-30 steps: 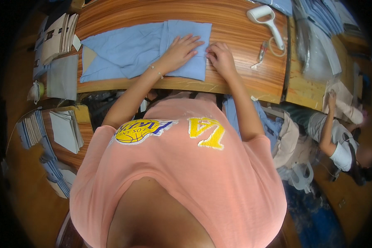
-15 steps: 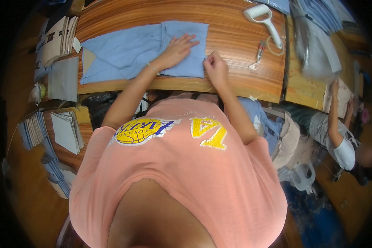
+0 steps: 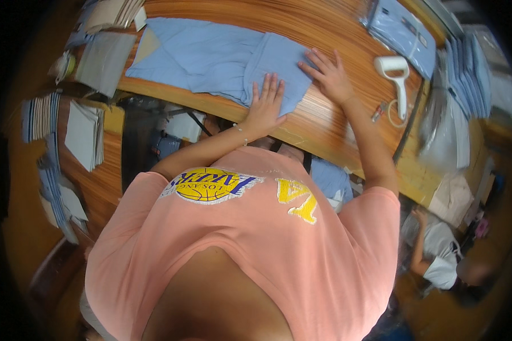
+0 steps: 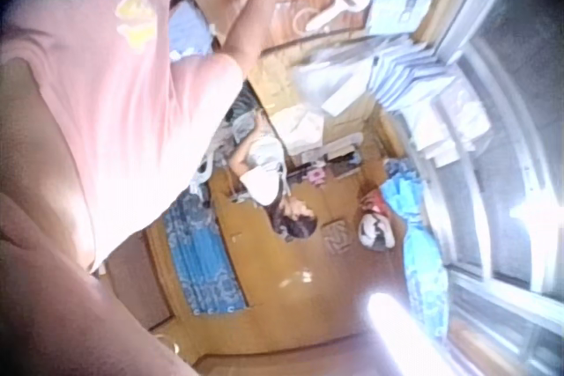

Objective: The person folds a light-blue shirt using a card, places the folded shirt into a plastic bag, and seals the bag.

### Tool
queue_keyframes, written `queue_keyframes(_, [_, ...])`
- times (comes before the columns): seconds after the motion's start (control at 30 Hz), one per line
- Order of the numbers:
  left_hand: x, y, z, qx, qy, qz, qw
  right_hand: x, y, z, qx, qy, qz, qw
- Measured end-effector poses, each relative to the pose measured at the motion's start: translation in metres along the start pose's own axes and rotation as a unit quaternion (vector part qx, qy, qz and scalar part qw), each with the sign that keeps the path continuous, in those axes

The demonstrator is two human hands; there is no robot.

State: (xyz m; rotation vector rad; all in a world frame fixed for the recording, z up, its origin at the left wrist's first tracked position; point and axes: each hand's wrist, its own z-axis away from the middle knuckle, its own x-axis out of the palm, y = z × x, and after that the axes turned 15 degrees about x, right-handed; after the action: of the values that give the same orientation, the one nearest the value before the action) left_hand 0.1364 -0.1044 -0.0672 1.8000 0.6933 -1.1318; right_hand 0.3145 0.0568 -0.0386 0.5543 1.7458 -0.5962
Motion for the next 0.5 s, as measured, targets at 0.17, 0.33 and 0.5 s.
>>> queue_keyframes(0.17, [-0.019, 0.0, 0.006, -0.035, 0.02, 0.171, 0.984, -0.016, 0.001, -0.045, -0.105, -0.148, 0.024, 0.983])
queue_keyframes(0.33, [-0.093, -0.024, 0.04, -0.225, -0.003, 0.692, 0.686, -0.097, -0.053, -0.095, 0.041, -0.486, -0.049, 0.872])
queue_keyframes(0.5, [-0.164, -0.087, 0.061, -0.26, 0.158, 0.832, 0.464, -0.092, -0.082, -0.174, 0.039, -0.405, -0.255, 0.877])
